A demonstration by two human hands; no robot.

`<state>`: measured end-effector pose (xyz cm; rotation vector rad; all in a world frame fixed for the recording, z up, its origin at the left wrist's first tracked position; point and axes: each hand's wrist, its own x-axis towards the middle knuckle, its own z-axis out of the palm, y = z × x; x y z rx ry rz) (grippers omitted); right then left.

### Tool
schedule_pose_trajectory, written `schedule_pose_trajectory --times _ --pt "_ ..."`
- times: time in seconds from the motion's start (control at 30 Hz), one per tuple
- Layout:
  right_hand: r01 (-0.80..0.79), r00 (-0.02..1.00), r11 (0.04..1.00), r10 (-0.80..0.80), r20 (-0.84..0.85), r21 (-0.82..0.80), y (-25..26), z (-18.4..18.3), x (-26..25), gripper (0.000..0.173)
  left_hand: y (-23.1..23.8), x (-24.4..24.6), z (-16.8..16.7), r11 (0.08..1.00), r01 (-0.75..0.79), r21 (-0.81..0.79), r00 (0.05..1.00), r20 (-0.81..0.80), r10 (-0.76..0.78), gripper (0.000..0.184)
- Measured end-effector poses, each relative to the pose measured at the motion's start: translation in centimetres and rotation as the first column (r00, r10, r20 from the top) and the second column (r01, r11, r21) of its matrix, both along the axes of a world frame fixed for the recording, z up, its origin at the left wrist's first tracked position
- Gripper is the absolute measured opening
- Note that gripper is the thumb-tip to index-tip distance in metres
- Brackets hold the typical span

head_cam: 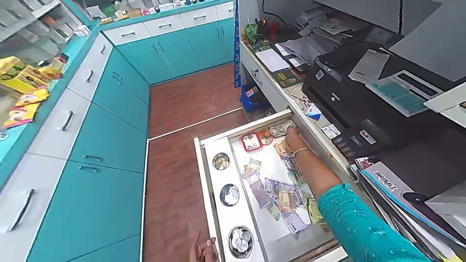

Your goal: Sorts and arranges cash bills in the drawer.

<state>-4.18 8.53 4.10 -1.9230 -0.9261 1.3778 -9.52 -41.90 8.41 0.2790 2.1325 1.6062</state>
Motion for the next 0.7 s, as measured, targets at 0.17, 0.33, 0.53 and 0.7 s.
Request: schedule_pose_trajectory --times 0.17,0.33,0.53,0.7 --pt "-0.066 0.989 0.997 0.071 -0.132 0.038 0.2 1.4 1.9 0.042 0.3 0.4 0.3 0.998 0.014 -0.069 0.998 -0.062 -0.019 0.052" --pt "-0.362 0.932 0.906 0.352 0.086 0.220 -3.3 2.2 6.7 0.057 0.6 0.8 -0.2 0.988 0.007 -0.151 0.990 -0.136 -0.027 0.052" --pt "-0.625 0.781 0.703 0.567 0.261 0.340 -12.6 0.7 9.7 0.043 1.1 0.9 -0.6 0.983 -0.044 -0.181 0.968 -0.252 -0.003 0.048" --pt "-0.949 0.116 0.223 0.904 0.411 -0.224 -17.1 -1.1 7.9 0.066 2.4 1.5 0.3 0.989 0.018 -0.144 0.963 -0.263 -0.056 0.048"
